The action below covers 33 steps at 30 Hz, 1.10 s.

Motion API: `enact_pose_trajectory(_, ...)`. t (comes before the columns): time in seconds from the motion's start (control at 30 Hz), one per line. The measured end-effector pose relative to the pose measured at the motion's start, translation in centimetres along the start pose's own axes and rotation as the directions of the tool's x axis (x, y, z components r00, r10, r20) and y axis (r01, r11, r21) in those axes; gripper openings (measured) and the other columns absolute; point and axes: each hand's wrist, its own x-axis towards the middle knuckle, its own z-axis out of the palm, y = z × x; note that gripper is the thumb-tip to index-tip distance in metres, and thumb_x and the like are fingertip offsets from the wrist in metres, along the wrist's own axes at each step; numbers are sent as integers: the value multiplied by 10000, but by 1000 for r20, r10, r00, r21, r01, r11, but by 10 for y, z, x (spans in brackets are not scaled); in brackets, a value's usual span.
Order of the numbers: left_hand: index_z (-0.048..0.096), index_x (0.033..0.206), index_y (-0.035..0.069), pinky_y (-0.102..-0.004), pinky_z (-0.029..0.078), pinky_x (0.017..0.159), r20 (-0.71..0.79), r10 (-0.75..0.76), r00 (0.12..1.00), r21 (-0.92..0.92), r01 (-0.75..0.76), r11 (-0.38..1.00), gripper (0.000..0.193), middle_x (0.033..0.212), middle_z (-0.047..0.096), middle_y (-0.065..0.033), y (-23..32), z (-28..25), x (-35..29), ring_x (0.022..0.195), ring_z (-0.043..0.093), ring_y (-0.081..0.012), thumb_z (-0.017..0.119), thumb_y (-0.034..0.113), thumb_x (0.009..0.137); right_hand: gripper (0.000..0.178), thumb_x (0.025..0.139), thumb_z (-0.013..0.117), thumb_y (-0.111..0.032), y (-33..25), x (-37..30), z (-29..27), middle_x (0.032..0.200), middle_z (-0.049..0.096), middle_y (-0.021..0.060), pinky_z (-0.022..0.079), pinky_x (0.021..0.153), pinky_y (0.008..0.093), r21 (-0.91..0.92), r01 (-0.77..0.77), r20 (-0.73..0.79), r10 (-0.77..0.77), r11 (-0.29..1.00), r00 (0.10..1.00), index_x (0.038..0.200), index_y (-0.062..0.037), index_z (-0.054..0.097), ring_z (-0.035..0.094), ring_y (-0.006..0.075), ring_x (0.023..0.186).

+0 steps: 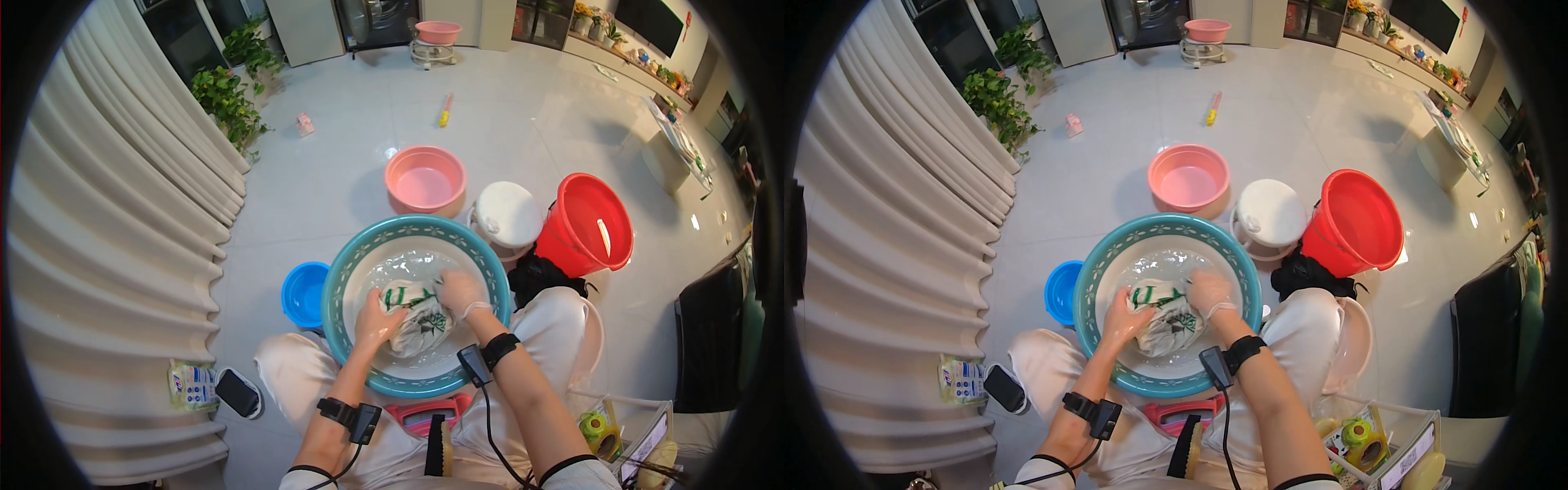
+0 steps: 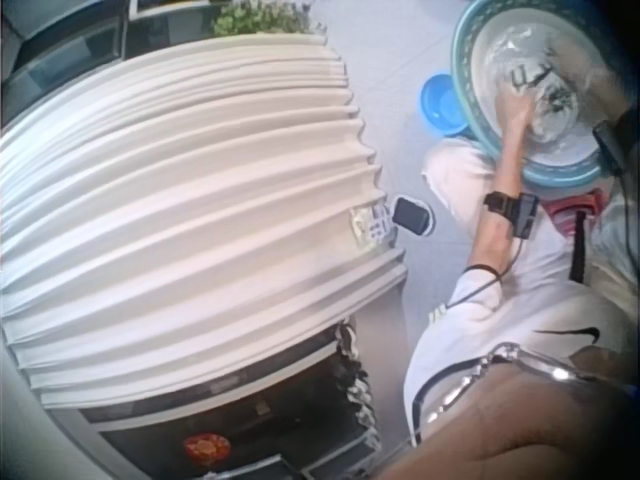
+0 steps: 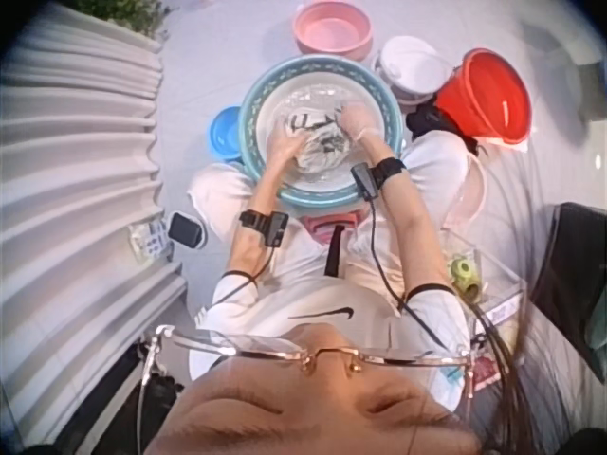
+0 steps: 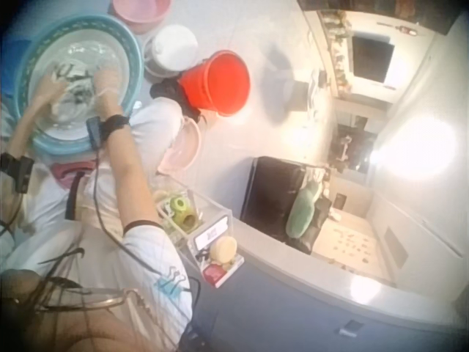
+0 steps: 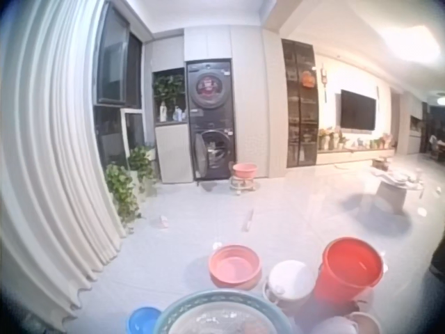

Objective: Washing clothes by hand in a basin of soapy water.

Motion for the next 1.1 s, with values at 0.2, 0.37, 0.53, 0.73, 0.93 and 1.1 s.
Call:
enact_pose_trajectory(0.2, 245, 1458, 161, -438, 438, 938, -85, 30, 996, 282, -5, 960, 863, 1403, 392, -188, -31, 11, 14, 1228, 452, -387, 705, 234, 732, 592, 784, 626, -252, 21, 4, 56, 1363, 404, 281, 354, 1041, 446, -232, 177, -90, -202, 956, 975, 1341, -129, 467, 411, 438, 1249)
enact_pose_trajectory(0.37, 14, 1508, 232, -454, 435, 960, 365, -316, 876, -772, 474, 422, 922, 1488, 257, -135, -42, 14, 22, 1303, 357, -332, 558, 561, 840, 629, 774, 678, -307, -37, -24, 63, 1300, 468, 282, 394, 1004, 409, 589, -26, 169, -92, 808, 981, 1313, -52, 477, 472, 423, 1194)
enact_pose_trajectory(0.53, 486, 1278, 3, -410, 469, 925, 504, -180, 845, -849, 523, 79, 795, 1157, 597, -165, -7, 7, 14, 1051, 591, -304, 454, 669, 844, 497, 764, 713, -265, -67, -63, 67, 1167, 540, 262, 471, 872, 408, 501, 316, -220, -234, 806, 947, 1186, -41, 576, 575, 413, 1015)
enact_pose_trajectory(0.73, 528, 1225, -7, -407, 489, 827, 334, -297, 895, -901, 395, 177, 699, 1095, 609, -165, -1, 18, 5, 964, 609, -286, 452, 600, 888, 240, 762, 710, -251, -93, -74, 22, 931, 524, 157, 501, 617, 458, 250, 543, -463, -394, 802, 794, 923, -110, 602, 604, 375, 720)
enact_pose_trajectory(0.93, 553, 1166, -42, -402, 486, 726, 88, -361, 929, -716, 310, 625, 535, 1070, 618, -155, 12, 21, -6, 871, 620, -272, 529, 431, 915, 242, 787, 663, -267, -53, -22, 22, 853, 578, 194, 513, 656, 434, 178, 430, -430, -322, 885, 843, 922, -67, 642, 613, 396, 693)
enact_pose_trajectory(1.1, 544, 1165, -15, -370, 507, 726, -45, 51, 998, -89, -55, 995, 399, 1053, 607, -160, -4, 5, -1, 871, 615, -225, 645, 196, 841, 309, 810, 614, -324, 9, 11, 24, 1096, 584, 219, 498, 809, 477, 105, 14, -150, 2, 994, 989, 1027, -105, 636, 598, 403, 960)
